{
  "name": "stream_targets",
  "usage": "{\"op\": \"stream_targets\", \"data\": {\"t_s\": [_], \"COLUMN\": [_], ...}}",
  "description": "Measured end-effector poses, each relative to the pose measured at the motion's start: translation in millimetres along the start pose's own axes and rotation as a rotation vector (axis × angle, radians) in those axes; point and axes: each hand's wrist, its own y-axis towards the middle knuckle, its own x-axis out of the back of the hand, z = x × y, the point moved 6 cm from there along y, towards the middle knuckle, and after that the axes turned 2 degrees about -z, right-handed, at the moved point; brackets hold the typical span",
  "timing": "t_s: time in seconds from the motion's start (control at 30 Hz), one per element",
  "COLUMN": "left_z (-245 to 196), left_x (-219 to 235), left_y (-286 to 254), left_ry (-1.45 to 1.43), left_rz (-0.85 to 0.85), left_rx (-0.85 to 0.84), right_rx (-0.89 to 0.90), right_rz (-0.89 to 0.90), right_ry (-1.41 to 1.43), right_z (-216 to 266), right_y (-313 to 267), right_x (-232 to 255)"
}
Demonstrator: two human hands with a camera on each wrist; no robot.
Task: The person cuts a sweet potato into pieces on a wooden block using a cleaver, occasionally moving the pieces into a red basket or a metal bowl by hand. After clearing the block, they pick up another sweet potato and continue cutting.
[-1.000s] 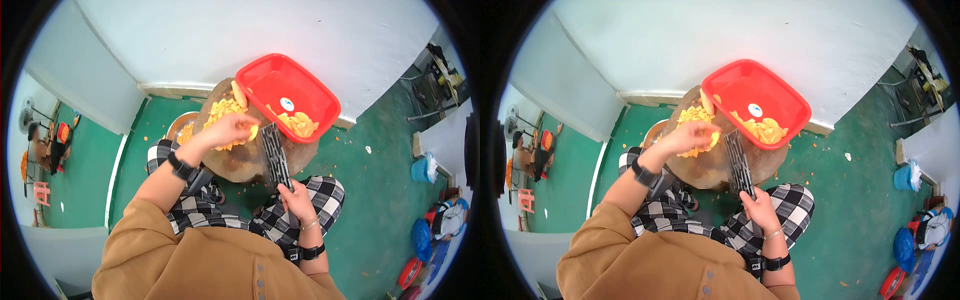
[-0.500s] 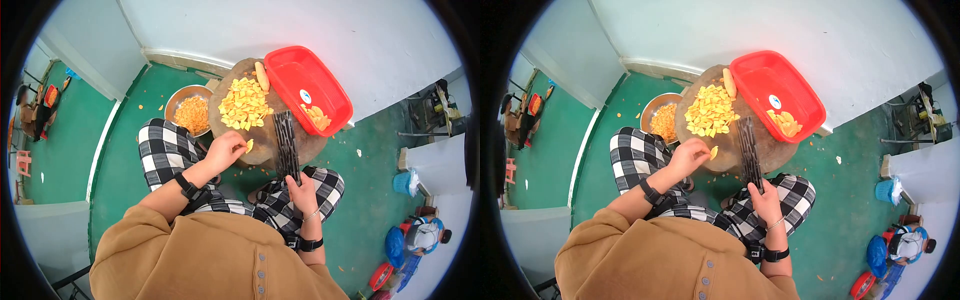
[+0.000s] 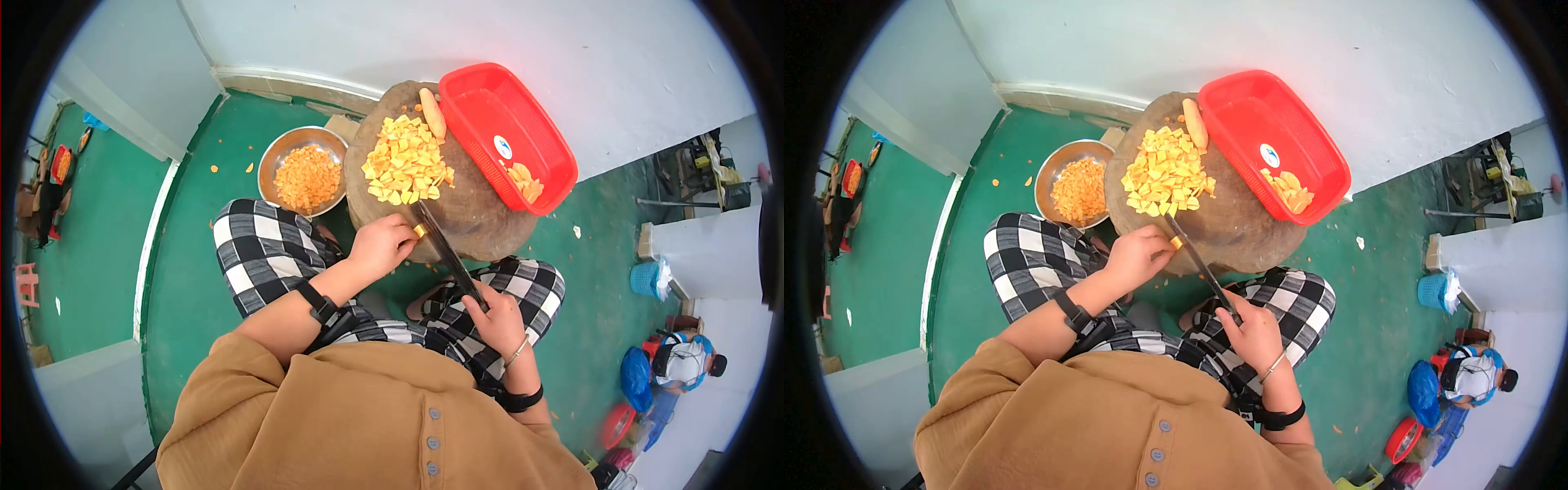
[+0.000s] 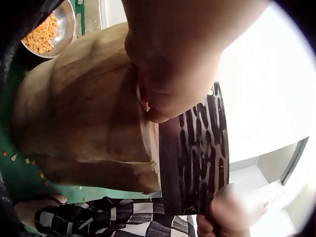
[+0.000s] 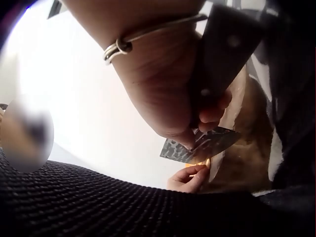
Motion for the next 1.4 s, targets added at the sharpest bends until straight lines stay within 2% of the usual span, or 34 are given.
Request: {"op": "stream_targets", "data": {"t_s": [0.4, 0.47, 0.57, 0.7, 0.77, 0.87, 0.97, 1.03, 1.1, 1.17, 1.23, 1.3, 1.4], "left_z": [3.3, 0.5, 1.8, 2.0, 4.4, 2.9, -1.6, 0.3, 9.4, 0.4, -5.5, -9.4, -4.2], "left_x": [-2.6, -0.3, -0.7, -2.9, -2.1, -0.7, 2.4, -1.1, -3.5, -4.3, -4.0, -13.3, -14.7], "left_y": [1.7, 2.6, 2.6, 3.3, 3.7, 4.8, 5.8, 4.8, 5.8, 12.8, 17.7, 21.9, 29.8], "left_ry": [0.010, -0.010, -0.013, 0.014, -0.010, -0.040, -0.045, -0.020, -0.087, 0.017, 0.122, 0.261, 0.276], "left_rz": [0.038, 0.016, -0.005, -0.021, 0.009, 0.030, 0.007, 0.005, -0.022, -0.045, -0.068, 0.051, 0.032], "left_rx": [0.020, -0.007, -0.012, -0.031, 0.063, 0.121, 0.140, 0.133, 0.298, 0.256, 0.216, 0.099, 0.076], "right_rx": [-0.098, -0.172, -0.159, -0.093, -0.098, -0.087, -0.127, -0.215, -0.294, -0.326, -0.401, -0.367, -0.351], "right_rz": [0.082, 0.174, 0.206, 0.099, 0.064, 0.052, -0.072, -0.057, 0.000, -0.015, 0.122, 0.147, 0.219], "right_ry": [-0.104, -0.146, -0.148, -0.209, -0.201, -0.070, 0.171, 0.298, 0.418, 0.547, 0.776, 0.808, 0.852], "right_z": [0.1, -1.4, -12.6, -10.8, -9.4, -15.3, -32.4, -46.2, -68.6, -68.5, -76.6, -79.4, -87.9], "right_y": [7.9, 14.0, 20.7, 24.0, 22.8, 21.9, 15.6, 10.4, 8.1, 8.2, 5.7, 7.8, 9.5], "right_x": [3.9, 7.3, 5.5, -11.8, -14.3, -10.4, 0.0, 6.4, 2.1, 5.3, -5.4, -7.2, -17.9]}}
